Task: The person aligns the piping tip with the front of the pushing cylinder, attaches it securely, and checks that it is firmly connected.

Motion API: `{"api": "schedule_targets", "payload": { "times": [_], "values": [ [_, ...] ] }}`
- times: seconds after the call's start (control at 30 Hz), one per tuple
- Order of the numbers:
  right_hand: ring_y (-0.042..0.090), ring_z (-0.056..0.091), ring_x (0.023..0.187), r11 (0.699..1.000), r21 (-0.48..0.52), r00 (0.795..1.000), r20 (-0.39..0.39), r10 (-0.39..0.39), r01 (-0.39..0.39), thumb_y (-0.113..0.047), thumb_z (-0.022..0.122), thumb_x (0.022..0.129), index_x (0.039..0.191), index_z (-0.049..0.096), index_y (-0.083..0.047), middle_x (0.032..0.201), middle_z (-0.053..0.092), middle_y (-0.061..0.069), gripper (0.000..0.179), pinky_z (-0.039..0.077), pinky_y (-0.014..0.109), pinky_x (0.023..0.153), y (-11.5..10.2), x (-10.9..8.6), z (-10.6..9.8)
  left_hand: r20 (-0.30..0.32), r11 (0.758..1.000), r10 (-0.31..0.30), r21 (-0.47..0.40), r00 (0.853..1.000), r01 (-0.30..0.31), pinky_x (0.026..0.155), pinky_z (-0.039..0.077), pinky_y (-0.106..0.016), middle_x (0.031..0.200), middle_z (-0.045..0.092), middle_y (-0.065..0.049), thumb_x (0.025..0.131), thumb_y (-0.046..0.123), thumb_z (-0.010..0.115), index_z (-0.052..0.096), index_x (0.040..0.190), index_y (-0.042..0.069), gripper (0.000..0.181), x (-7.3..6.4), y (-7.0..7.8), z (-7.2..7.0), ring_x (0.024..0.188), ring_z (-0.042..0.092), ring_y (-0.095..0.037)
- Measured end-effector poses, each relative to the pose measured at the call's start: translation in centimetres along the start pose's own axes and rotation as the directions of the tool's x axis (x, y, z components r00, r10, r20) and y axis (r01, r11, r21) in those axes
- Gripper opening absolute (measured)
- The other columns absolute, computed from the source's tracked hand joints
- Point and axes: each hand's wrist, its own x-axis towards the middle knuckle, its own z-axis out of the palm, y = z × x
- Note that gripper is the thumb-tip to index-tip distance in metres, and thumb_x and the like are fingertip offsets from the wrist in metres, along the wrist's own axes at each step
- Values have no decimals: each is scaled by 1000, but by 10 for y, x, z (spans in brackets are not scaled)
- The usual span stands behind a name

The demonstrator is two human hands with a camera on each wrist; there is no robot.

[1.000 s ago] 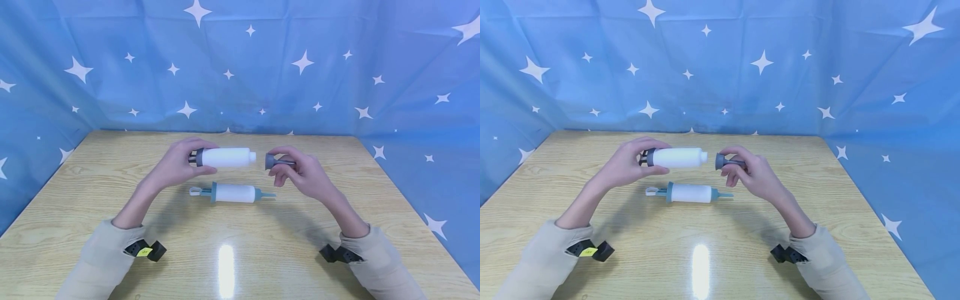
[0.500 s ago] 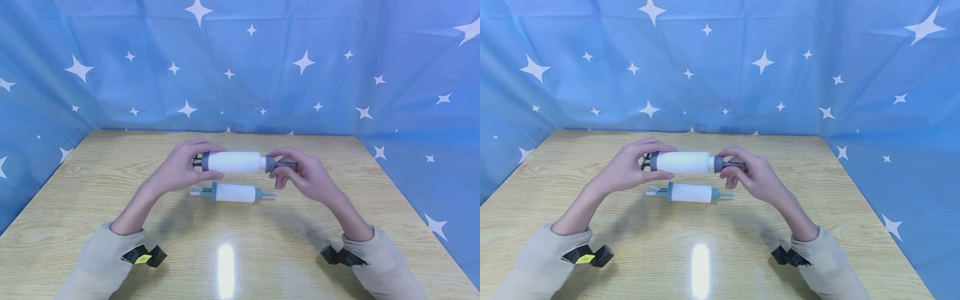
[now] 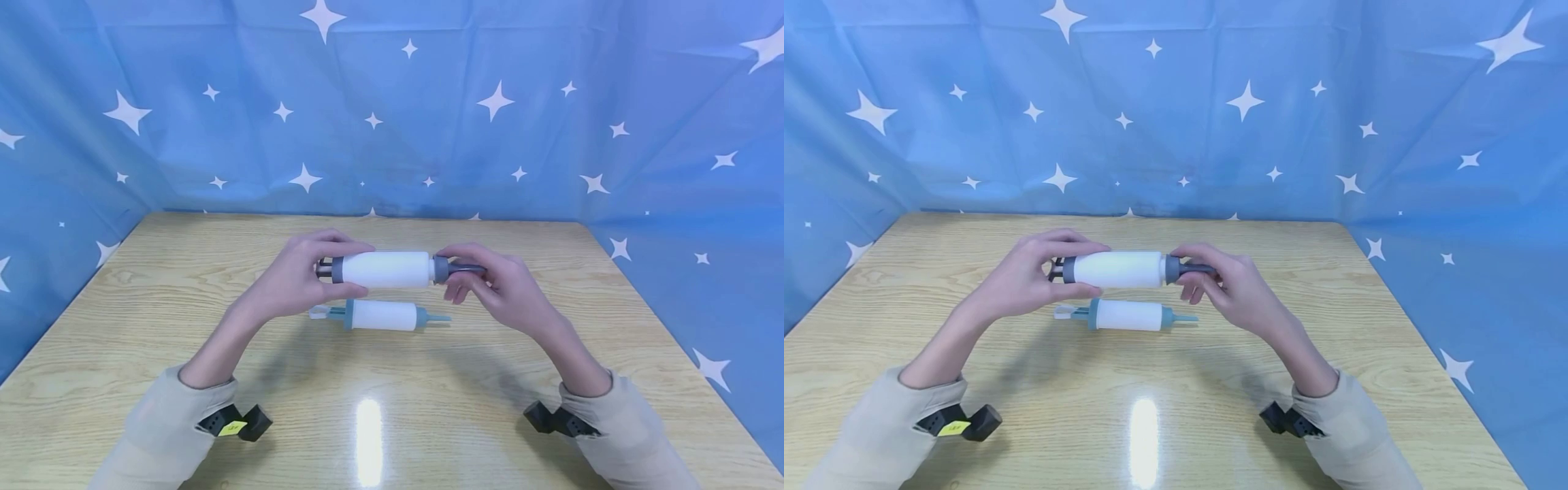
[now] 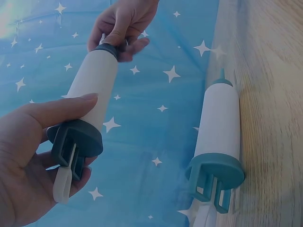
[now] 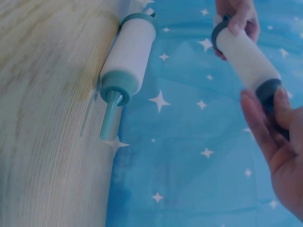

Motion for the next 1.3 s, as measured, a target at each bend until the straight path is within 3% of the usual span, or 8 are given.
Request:
{"api": "schedule_targets", "payload": {
  "times": [0.17, 0.27, 0.4, 0.6, 0.87, 1.03, 1.23, 1.3],
  "values": [
    [20, 74, 78, 992, -96, 995, -51, -85, 80, 15, 69, 85, 122, 63, 8, 103, 73, 18, 39, 58, 21, 70, 1, 3, 3, -1, 1000, -21, -18, 1000, 21, 72, 59, -42, 123, 67, -10, 77, 18, 90, 72, 127, 10, 54, -1, 0, -1, 99, 65, -25],
    [22, 74, 83, 978, -166, 986, -91, -139, 123, -5, 69, 93, 120, 65, 7, 106, 73, 18, 30, 57, 20, 76, 0, 4, 5, 3, 999, -31, -36, 1000, 31, 71, 58, -38, 123, 67, -10, 77, 18, 90, 72, 127, 10, 54, -2, 1, -2, 98, 65, -24],
    [26, 73, 87, 964, -206, 974, -114, -196, 170, -26, 61, 99, 117, 67, 7, 107, 73, 18, 38, 57, 21, 78, 0, 5, 7, 13, 997, -45, -64, 999, 46, 73, 59, -34, 123, 66, -10, 77, 17, 90, 71, 128, 10, 54, -2, 1, -2, 97, 66, -24],
    [24, 73, 90, 974, -169, 979, -110, -172, 152, -25, 62, 99, 118, 66, 8, 106, 73, 19, 38, 58, 23, 79, 0, 4, 8, 15, 996, -55, -70, 998, 56, 74, 59, -36, 122, 66, -9, 77, 17, 90, 71, 128, 9, 55, -2, 1, -3, 97, 66, -24],
    [18, 73, 77, 992, -102, 995, -62, -84, 77, -1, 64, 97, 119, 65, 9, 98, 74, 14, 24, 58, 22, 74, 3, 1, 8, 9, 999, -40, -24, 999, 40, 71, 57, -36, 121, 67, -9, 77, 18, 90, 71, 128, 10, 55, -2, 2, -3, 97, 65, -23],
    [15, 72, 82, 993, -109, 992, -107, -64, 52, -9, 65, 99, 118, 65, 8, 100, 73, 14, 26, 58, 23, 76, 3, 0, 9, 6, 999, -35, -17, 999, 35, 74, 58, -36, 122, 67, -10, 77, 18, 90, 71, 128, 9, 56, -2, 4, -3, 101, 64, -25],
    [9, 71, 90, 988, -77, 971, -186, -148, 136, -28, 64, 99, 112, 63, 10, 99, 70, 18, 40, 58, 23, 76, 2, 4, 12, 1, 999, -30, -33, 1000, 30, 74, 59, -37, 122, 67, -10, 77, 16, 90, 71, 127, 8, 54, -2, 3, -2, 100, 65, -24],
    [10, 71, 94, 987, -60, 971, -177, -160, 152, -25, 66, 98, 113, 62, 11, 101, 70, 20, 40, 58, 24, 77, 3, 4, 12, -2, 999, -38, -38, 999, 38, 73, 59, -37, 122, 67, -10, 77, 16, 90, 71, 127, 8, 54, -2, 3, -3, 100, 65, -25]
  ]
}}
